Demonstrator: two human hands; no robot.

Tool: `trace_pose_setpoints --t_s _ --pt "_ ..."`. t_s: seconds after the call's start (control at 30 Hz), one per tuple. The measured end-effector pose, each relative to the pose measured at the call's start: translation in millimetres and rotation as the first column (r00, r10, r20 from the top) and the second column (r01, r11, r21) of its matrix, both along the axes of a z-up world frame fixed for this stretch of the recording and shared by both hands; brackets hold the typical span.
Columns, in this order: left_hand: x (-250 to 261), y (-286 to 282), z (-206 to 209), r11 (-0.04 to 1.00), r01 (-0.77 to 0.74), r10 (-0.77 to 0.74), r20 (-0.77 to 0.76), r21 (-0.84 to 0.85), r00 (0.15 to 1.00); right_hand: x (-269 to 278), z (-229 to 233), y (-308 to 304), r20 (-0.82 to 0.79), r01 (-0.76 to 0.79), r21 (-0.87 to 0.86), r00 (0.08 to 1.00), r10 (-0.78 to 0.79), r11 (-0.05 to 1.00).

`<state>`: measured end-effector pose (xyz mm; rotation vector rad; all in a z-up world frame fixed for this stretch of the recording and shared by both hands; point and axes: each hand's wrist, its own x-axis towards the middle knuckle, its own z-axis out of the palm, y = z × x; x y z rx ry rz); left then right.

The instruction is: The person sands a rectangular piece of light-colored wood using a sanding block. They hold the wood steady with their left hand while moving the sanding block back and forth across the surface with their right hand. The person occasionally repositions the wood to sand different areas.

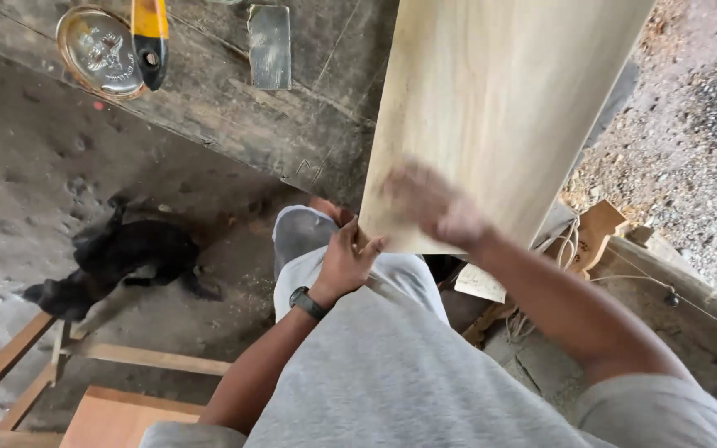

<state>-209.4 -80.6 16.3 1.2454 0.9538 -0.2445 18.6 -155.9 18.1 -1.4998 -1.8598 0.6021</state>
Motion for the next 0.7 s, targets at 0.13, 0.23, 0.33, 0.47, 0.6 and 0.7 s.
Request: trace_pose_setpoints --t_s 0.13,0.23,0.33,0.47,0.6,0.7 --pt "10.3 0.8 13.7 0.998 -0.049 0.047 -0.044 -0.049 0.998 85.6 -11.4 89.9 -0.377 0.313 -0.133 0.862 -0.340 0.941" --pt "9.3 2.4 21.2 0.999 -0.003 0.001 -0.072 -0.036 0.997 72.6 -21.5 83.1 0.074 0.468 0.042 0.880 -0.470 0.883" --pt "10.1 1.0 10.3 1.000 0.017 -0.016 -0.056 0.009 0.998 -4.0 -7.5 -1.3 -0.006 0.388 0.016 0.922 -0.388 0.921" --pt "16.3 3.2 17.6 0.996 -0.065 0.064 -0.010 -0.064 0.998 -21.0 -3.9 -34.6 0.054 0.265 0.020 0.962 -0.266 0.964" --pt "5.8 -5.8 3.0 0.999 0.011 -0.011 0.002 0.044 1.000 89.8 -63.4 62.5 0.092 0.565 0.060 0.818 -0.568 0.823" --pt "-0.1 -7.2 5.7 0.998 0.020 -0.021 0.019 0.065 1.000 77.4 -44.6 65.9 0.174 0.682 -0.003 0.720 -0.671 0.731"
